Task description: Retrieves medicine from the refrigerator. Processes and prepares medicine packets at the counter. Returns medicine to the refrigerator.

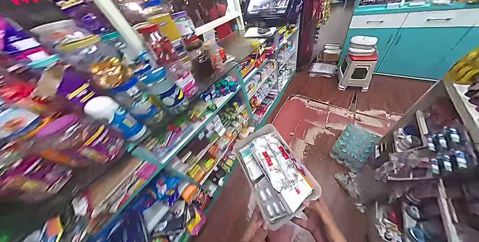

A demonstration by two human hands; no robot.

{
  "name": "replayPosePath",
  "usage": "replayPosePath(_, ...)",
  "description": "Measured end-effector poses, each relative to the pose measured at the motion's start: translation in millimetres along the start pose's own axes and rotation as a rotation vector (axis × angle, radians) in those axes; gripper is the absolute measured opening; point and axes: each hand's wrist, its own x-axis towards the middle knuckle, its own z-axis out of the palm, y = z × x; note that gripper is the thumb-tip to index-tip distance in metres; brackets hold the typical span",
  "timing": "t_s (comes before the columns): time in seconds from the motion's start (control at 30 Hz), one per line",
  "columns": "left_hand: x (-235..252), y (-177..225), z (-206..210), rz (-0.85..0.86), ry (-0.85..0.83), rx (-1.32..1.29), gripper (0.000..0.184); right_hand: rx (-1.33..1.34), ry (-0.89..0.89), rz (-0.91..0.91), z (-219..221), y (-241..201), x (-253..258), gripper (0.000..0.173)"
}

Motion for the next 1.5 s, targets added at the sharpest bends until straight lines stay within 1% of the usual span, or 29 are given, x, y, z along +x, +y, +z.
replayPosePath(0.07,76.5,47.4,-32.4,-0.025,-0.106,0.041,0.053,0.036,0.062,-0.038,24.2,-24.9,61.0,0.083)
replayPosePath(0.13,154.0,95.0,-48.7,-0.083,-0.179,0.041,0.044,0.072,0.136,-0.087,40.1,-58.0,116.2,0.085)
replayPosePath(0.17,194.3,116.7,-53.5,-0.103,-0.226,0.037,0.037,0.092,0.165,-0.115,44.1,-74.2,143.6,0.085)
replayPosePath(0.2,234.6,136.7,-55.5,-0.123,-0.276,0.052,0.034,0.11,0.192,-0.149,45.2,-89.9,170.7,0.083)
replayPosePath(0.27,317.0,167.4,-52.7,-0.127,-0.356,0.098,0.038,0.14,0.244,-0.229,39.2,-118.6,227.9,0.078)
replayPosePath(0.33,402.2,192.3,-41.6,-0.113,-0.393,0.122,0.037,0.172,0.272,-0.298,25.3,-147.8,292.1,0.08)
replayPosePath(0.4,489.6,216.4,-28.2,-0.117,-0.395,0.127,0.032,0.21,0.297,-0.341,9.9,-181.5,363.2,0.083)
replayPosePath(0.47,574.3,236.7,-11.7,-0.119,-0.38,0.101,0.028,0.226,0.332,-0.355,-8.5,-224.0,437.2,0.085)
replayPosePath(0.5,621.4,252.3,0.3,-0.098,-0.36,0.078,0.027,0.208,0.321,-0.37,-18.5,-256.1,480.4,0.089)
replayPosePath(0.57,695.7,280.4,21.0,-0.094,-0.308,0.028,0.032,0.173,0.311,-0.369,-31.5,-312.9,551.6,0.096)
replayPosePath(0.63,763.3,315.3,41.1,-0.076,-0.29,-0.015,0.042,0.123,0.289,-0.361,-38.3,-370.8,617.7,0.099)
replayPosePath(0.73,856.0,365.7,68.0,-0.102,-0.284,0.014,0.05,0.119,0.245,-0.34,-49.3,-447.5,702.4,0.094)
replayPosePath(0.77,889.1,378.4,73.4,-0.116,-0.281,0.014,0.048,0.118,0.231,-0.328,-53.9,-469.9,731.4,0.091)
replayPosePath(0.87,1000.6,408.1,85.1,-0.135,-0.265,-0.058,0.028,0.092,0.182,-0.31,-80.4,-527.0,829.9,0.09)
replayPosePath(0.97,1129.5,430.0,97.9,-0.088,-0.293,-0.133,0.01,0.09,0.199,-0.291,-109.6,-590.5,939.3,0.102)
replayPosePath(1.03,1213.4,462.4,113.4,-0.056,-0.261,-0.145,0.007,0.062,0.207,-0.277,-123.2,-648.4,1013.1,0.108)
replayPosePath(1.07,1251.4,477.7,121.5,-0.071,-0.223,-0.142,0.01,0.019,0.207,-0.266,-131.9,-678.8,1045.8,0.104)
replayPosePath(1.1,1288.0,493.9,129.6,-0.095,-0.185,-0.142,0.014,-0.055,0.199,-0.253,-141.8,-711.9,1077.4,0.095)
replayPosePath(1.13,1323.2,509.1,137.0,-0.107,-0.161,-0.154,0.013,-0.132,0.175,-0.242,-152.8,-745.3,1107.9,0.085)
replayPosePath(1.2,1382.8,547.8,150.8,-0.109,-0.15,-0.166,0.014,-0.259,0.156,-0.256,-172.3,-815.0,1171.2,0.069)
replayPosePath(1.3,1456.5,595.5,168.4,-0.107,-0.11,-0.141,0.012,-0.474,0.174,-0.389,-190.0,-924.9,1263.6,0.056)
replayPosePath(1.33,1481.1,604.7,173.1,-0.105,-0.085,-0.142,0.013,-0.544,0.172,-0.443,-190.1,-963.1,1297.3,0.054)
replayPosePath(1.4,1531.4,609.8,182.1,-0.095,-0.037,-0.171,0.012,-0.64,0.157,-0.5,-181.8,-1039.5,1375.3,0.05)
replayPosePath(1.47,1582.2,611.1,191.6,-0.062,0.021,-0.164,0.012,-0.762,0.117,-0.592,-170.8,-1111.6,1480.5,0.049)
replayPosePath(1.5,1601.9,606.4,198.4,-0.052,0.074,-0.154,0.017,-0.813,0.117,-0.632,-168.5,-1138.2,1535.5,0.054)
